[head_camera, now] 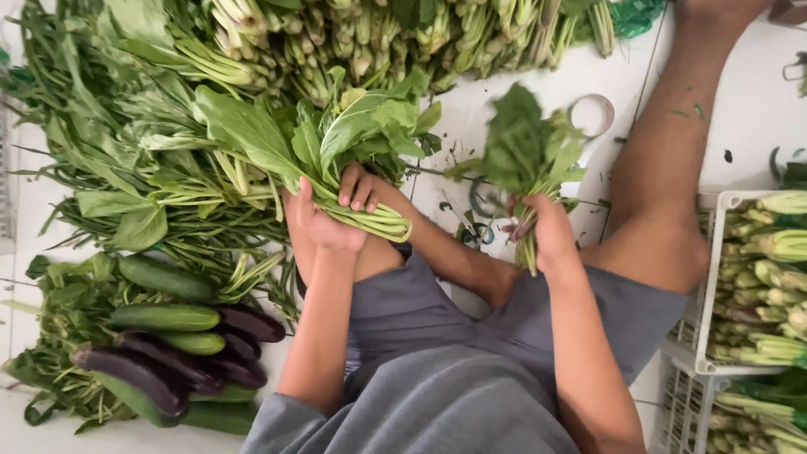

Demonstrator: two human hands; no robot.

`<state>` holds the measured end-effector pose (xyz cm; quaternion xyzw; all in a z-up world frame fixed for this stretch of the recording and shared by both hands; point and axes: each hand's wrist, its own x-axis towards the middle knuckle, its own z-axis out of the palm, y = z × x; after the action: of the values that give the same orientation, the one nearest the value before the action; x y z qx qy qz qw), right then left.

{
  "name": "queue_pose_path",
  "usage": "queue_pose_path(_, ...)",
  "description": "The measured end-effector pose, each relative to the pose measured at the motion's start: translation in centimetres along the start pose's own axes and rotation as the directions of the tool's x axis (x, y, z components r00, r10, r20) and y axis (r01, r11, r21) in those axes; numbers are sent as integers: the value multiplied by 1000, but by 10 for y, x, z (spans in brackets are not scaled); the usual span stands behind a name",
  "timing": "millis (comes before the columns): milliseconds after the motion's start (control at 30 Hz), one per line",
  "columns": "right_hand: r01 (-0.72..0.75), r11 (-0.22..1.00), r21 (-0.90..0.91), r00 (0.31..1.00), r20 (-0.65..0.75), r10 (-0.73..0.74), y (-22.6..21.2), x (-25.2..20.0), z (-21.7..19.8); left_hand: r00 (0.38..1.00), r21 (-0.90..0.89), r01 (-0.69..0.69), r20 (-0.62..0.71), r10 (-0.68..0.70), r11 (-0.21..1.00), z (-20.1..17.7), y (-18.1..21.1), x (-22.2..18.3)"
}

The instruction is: Bundling bunches of mustard greens using green adhesive tape and scissors.

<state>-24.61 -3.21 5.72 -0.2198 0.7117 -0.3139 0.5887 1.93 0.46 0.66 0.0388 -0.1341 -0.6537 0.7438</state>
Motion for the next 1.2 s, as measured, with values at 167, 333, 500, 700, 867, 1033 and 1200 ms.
queue_pose_path(167,126,878,-462,990,-3,-144,60,37,-27,999,31,20,-33,-19,999,-20,-6,0)
queue_pose_path(333,203,691,-693,965,22,-262,67,57,-19,999,87,19,-41,-15,996,-16,-6,0)
queue_pose_path(500,193,405,-894,918,19,-396,95,93,-15,999,109,35,-42,-30,993,-22,-8,-3)
queue_pose_path(700,274,550,-789,913,33,-407,94,85,-20,986,185,168,-18,-168,968,-30,-3,-13)
queue_pose_path(867,655,562,-506,684,81,-725,66,18,-1,990,144,98,-119,-81,985,-27,0,-45)
queue_pose_path(1033,744,558,-367,621,71,-781,31,-57,51,991,185,45,-129,-22,982,5,24,-59)
queue_pose_path(1200,981,-6,-192,42,247,-968,14,-47,104,940,277,-307,-64,336,910,3,40,-77)
